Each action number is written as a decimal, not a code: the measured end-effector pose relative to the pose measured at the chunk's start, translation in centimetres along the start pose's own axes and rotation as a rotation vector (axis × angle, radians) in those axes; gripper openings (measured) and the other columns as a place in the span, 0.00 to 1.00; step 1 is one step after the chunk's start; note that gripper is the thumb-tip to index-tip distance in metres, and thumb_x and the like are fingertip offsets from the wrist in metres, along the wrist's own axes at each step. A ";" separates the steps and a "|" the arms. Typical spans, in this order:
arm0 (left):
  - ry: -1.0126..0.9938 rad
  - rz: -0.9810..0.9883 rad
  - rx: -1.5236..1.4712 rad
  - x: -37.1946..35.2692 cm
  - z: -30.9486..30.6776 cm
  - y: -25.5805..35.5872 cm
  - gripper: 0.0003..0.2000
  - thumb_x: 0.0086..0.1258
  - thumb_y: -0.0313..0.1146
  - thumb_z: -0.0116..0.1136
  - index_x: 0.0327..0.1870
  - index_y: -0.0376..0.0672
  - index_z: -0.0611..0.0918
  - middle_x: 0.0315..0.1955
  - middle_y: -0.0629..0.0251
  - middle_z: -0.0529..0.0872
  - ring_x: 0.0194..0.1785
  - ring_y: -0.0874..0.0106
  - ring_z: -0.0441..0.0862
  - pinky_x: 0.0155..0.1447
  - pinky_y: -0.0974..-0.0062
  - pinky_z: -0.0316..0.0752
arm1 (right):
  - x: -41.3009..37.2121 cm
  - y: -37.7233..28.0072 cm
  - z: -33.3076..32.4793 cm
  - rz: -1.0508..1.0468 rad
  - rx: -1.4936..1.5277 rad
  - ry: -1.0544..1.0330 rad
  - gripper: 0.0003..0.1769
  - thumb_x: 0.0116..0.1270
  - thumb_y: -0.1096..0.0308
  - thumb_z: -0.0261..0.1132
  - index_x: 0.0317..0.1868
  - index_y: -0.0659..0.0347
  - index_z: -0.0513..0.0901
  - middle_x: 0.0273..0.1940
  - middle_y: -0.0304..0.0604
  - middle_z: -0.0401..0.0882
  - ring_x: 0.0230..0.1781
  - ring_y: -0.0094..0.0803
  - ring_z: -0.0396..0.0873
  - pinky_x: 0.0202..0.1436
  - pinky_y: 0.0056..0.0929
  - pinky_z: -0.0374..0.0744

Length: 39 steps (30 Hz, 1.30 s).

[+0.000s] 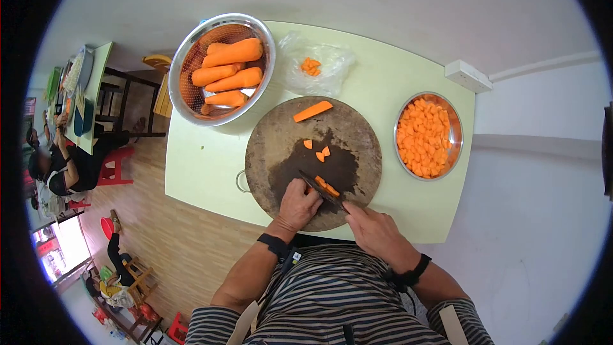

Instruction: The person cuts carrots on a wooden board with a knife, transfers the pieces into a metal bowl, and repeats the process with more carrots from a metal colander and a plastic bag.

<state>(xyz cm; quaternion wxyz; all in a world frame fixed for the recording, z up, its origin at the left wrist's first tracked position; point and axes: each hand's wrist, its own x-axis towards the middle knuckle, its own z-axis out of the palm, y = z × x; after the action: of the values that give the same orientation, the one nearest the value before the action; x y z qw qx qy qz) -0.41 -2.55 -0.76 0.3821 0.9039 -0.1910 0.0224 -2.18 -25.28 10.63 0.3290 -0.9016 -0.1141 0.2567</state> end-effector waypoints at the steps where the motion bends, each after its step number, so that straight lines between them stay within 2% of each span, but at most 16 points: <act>1: 0.008 0.003 0.004 0.0 -0.1 0.1 0.11 0.54 0.29 0.73 0.34 0.41 0.81 0.35 0.55 0.73 0.41 0.54 0.75 0.45 0.59 0.73 | 0.6 -0.2 0.1 0.012 -0.016 -0.013 0.21 0.80 0.58 0.57 0.66 0.59 0.78 0.38 0.59 0.86 0.37 0.58 0.86 0.40 0.51 0.85; 5: -0.015 -0.015 0.043 0.0 -0.3 0.4 0.11 0.55 0.29 0.73 0.35 0.41 0.82 0.35 0.55 0.73 0.41 0.55 0.75 0.46 0.60 0.73 | 2.4 -0.4 0.7 0.020 -0.024 -0.009 0.21 0.80 0.58 0.56 0.66 0.59 0.78 0.40 0.60 0.87 0.39 0.58 0.86 0.42 0.52 0.85; 8: -0.048 -0.021 0.072 -0.1 -0.4 0.6 0.12 0.56 0.28 0.72 0.40 0.41 0.84 0.37 0.55 0.75 0.41 0.56 0.76 0.46 0.61 0.74 | 3.5 0.1 1.1 -0.019 0.030 0.037 0.21 0.80 0.58 0.56 0.66 0.60 0.78 0.43 0.59 0.87 0.41 0.58 0.86 0.44 0.52 0.85; 10: 0.003 -0.002 0.060 0.1 -0.6 1.0 0.15 0.58 0.28 0.71 0.47 0.41 0.86 0.39 0.55 0.77 0.42 0.57 0.76 0.47 0.62 0.74 | 3.8 0.2 0.9 -0.016 0.027 0.043 0.21 0.80 0.59 0.56 0.66 0.60 0.78 0.44 0.58 0.87 0.42 0.58 0.86 0.46 0.52 0.85; 13: 0.036 -0.004 0.027 -0.7 -0.4 0.5 0.18 0.58 0.28 0.71 0.52 0.40 0.86 0.41 0.55 0.78 0.43 0.58 0.77 0.48 0.63 0.74 | 3.4 -0.3 0.2 -0.023 0.047 0.060 0.21 0.80 0.59 0.56 0.66 0.60 0.78 0.45 0.58 0.87 0.44 0.58 0.86 0.48 0.52 0.84; 15: 0.031 -0.003 0.020 -1.0 -0.4 0.4 0.17 0.58 0.27 0.71 0.51 0.41 0.86 0.40 0.55 0.78 0.43 0.57 0.77 0.48 0.63 0.74 | 2.4 -0.7 -0.3 -0.022 0.067 0.076 0.21 0.80 0.60 0.56 0.66 0.60 0.78 0.45 0.58 0.87 0.44 0.58 0.86 0.48 0.52 0.84; 17: 0.030 0.004 0.011 -1.0 -0.4 0.3 0.17 0.58 0.27 0.71 0.50 0.41 0.86 0.40 0.56 0.78 0.43 0.57 0.77 0.48 0.62 0.74 | 1.3 -0.9 -0.3 -0.053 0.093 0.101 0.18 0.78 0.65 0.59 0.64 0.62 0.80 0.45 0.59 0.87 0.43 0.57 0.86 0.46 0.47 0.84; 21: 0.017 -0.008 0.022 -1.1 -0.3 0.2 0.14 0.57 0.28 0.72 0.45 0.43 0.85 0.37 0.57 0.76 0.43 0.56 0.75 0.48 0.61 0.73 | -0.4 -1.0 -0.2 -0.032 0.047 0.009 0.20 0.79 0.60 0.57 0.65 0.61 0.77 0.43 0.61 0.86 0.40 0.58 0.86 0.43 0.51 0.84; 23: 0.014 -0.016 0.020 -1.1 -0.3 0.2 0.13 0.57 0.28 0.72 0.43 0.43 0.85 0.37 0.57 0.75 0.43 0.56 0.75 0.47 0.60 0.73 | -0.6 -1.1 -0.3 0.029 0.036 -0.009 0.18 0.78 0.66 0.60 0.63 0.63 0.79 0.44 0.60 0.86 0.41 0.57 0.86 0.43 0.47 0.84; 25: -0.010 -0.012 0.037 -0.9 -0.5 0.3 0.12 0.58 0.29 0.72 0.42 0.44 0.84 0.36 0.57 0.74 0.42 0.56 0.74 0.47 0.60 0.72 | -0.5 -1.0 -0.1 0.015 0.031 0.004 0.18 0.78 0.66 0.59 0.63 0.63 0.79 0.44 0.61 0.86 0.41 0.57 0.86 0.43 0.47 0.84; 33: -0.030 -0.001 0.069 -1.0 -0.6 0.3 0.15 0.60 0.30 0.70 0.48 0.45 0.85 0.36 0.57 0.74 0.42 0.56 0.74 0.47 0.60 0.72 | 3.0 -0.7 1.5 -0.021 -0.033 -0.003 0.21 0.79 0.60 0.57 0.66 0.62 0.77 0.42 0.61 0.86 0.40 0.57 0.86 0.42 0.51 0.85; 39: 0.039 0.005 0.022 -0.8 -0.4 0.6 0.17 0.60 0.28 0.70 0.51 0.43 0.84 0.39 0.57 0.77 0.44 0.56 0.76 0.48 0.60 0.73 | 3.7 -0.6 0.6 0.012 0.086 0.042 0.21 0.79 0.61 0.57 0.66 0.61 0.77 0.45 0.58 0.87 0.43 0.57 0.86 0.47 0.53 0.83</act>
<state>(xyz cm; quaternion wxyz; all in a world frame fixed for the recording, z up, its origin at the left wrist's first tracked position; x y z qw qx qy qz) -1.31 -2.33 -0.22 0.3759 0.9069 -0.1854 0.0430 0.58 -23.15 9.21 0.3684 -0.8923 -0.0908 0.2446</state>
